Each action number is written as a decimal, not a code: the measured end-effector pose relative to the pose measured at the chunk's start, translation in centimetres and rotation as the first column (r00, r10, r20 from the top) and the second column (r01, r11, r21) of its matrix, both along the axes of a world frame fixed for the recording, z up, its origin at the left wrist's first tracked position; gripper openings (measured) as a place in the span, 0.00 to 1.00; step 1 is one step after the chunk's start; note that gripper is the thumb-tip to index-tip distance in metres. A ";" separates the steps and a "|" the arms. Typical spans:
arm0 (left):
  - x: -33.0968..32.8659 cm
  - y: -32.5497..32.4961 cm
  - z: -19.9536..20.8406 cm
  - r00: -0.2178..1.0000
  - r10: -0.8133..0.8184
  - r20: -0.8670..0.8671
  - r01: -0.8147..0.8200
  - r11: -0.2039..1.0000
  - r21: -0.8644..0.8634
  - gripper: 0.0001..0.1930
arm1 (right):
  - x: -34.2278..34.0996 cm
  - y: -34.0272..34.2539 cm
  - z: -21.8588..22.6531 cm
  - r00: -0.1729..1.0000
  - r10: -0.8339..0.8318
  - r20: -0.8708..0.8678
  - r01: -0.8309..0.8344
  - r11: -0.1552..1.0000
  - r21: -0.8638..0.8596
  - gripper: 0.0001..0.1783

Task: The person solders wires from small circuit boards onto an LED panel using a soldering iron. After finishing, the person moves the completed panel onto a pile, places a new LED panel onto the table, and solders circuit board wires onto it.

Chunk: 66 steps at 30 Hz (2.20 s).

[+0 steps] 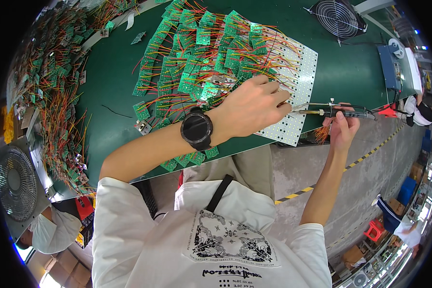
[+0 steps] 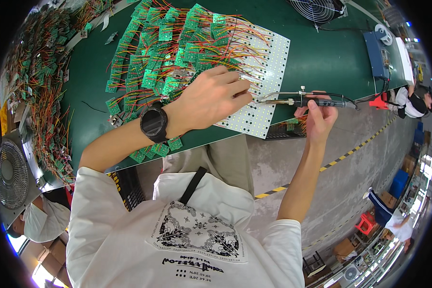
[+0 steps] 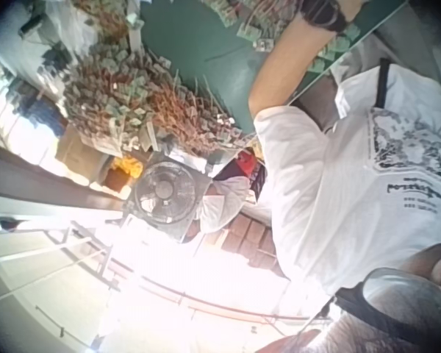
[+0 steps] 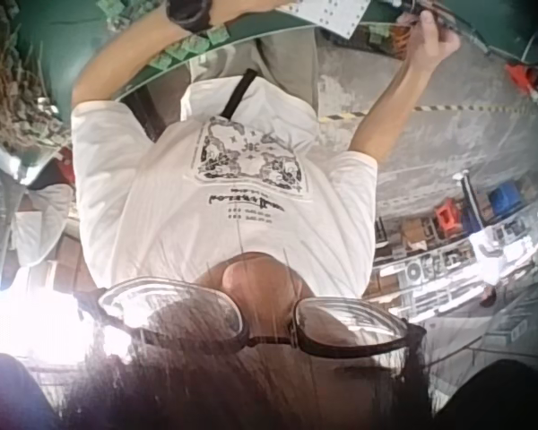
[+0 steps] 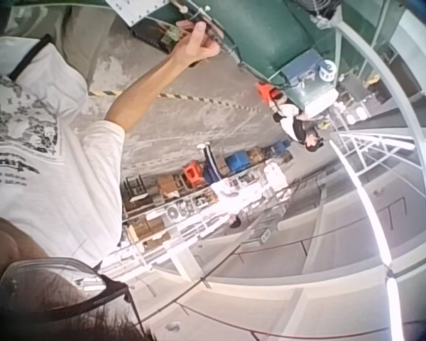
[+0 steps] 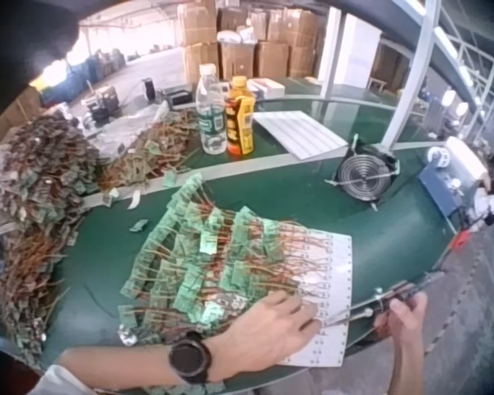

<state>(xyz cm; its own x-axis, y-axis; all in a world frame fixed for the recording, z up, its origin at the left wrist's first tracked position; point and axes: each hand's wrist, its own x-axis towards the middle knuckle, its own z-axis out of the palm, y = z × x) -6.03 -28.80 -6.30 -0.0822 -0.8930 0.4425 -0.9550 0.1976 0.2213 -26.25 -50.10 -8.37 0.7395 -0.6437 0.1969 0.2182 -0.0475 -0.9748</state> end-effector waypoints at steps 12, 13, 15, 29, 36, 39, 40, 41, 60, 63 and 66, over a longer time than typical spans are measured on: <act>0.1 0.1 0.0 1.000 -0.018 -0.017 0.017 0.999 -0.040 0.06 | 0.1 0.2 0.5 0.999 -0.046 0.028 0.044 0.997 0.059 0.12; 0.1 0.2 0.1 0.999 -0.030 -0.028 0.029 0.999 -0.035 0.06 | 0.3 0.2 0.7 0.998 -0.051 0.044 0.048 0.996 0.070 0.12; 0.4 0.2 0.8 0.999 -0.034 -0.020 0.034 0.999 -0.013 0.07 | 0.7 0.4 0.7 0.996 -0.055 0.071 0.049 0.996 0.080 0.12; -9.6 7.6 4.1 0.989 0.126 0.079 -0.140 0.970 0.199 0.32 | 4.1 0.2 2.5 0.964 -0.260 -0.060 0.266 0.949 0.167 0.12; -11.1 7.1 2.0 0.970 0.212 0.116 -0.234 0.943 0.236 0.37 | 7.5 -3.6 2.5 0.929 -0.344 0.140 0.319 0.932 0.174 0.10; -11.2 6.5 1.9 0.963 0.238 0.124 -0.261 0.938 0.226 0.37 | 7.9 -4.6 1.7 0.905 -0.388 0.175 0.349 0.912 0.217 0.10; -11.1 6.3 1.8 0.957 0.256 0.134 -0.280 0.934 0.220 0.37 | 7.9 -4.5 1.4 0.889 -0.420 0.183 0.371 0.895 0.249 0.10; -11.0 6.1 1.6 0.955 0.268 0.129 -0.290 0.936 0.198 0.37 | 7.9 -4.5 1.0 0.889 -0.411 0.200 0.360 0.899 0.250 0.10; -5.3 28.5 3.1 0.357 0.889 -0.286 -0.934 0.340 -0.109 0.04 | 7.0 -6.5 -1.1 0.930 -0.337 0.143 0.313 0.935 0.168 0.11; -2.8 35.9 2.9 -0.057 0.987 -0.153 -0.995 -0.068 -0.070 0.08 | 6.9 -6.3 -1.0 0.925 -0.352 0.147 0.323 0.927 0.190 0.11; -1.9 38.9 2.7 -0.098 0.995 -0.032 -0.990 -0.101 -0.096 0.12 | 6.8 -6.2 -0.9 0.933 -0.329 0.145 0.300 0.935 0.191 0.11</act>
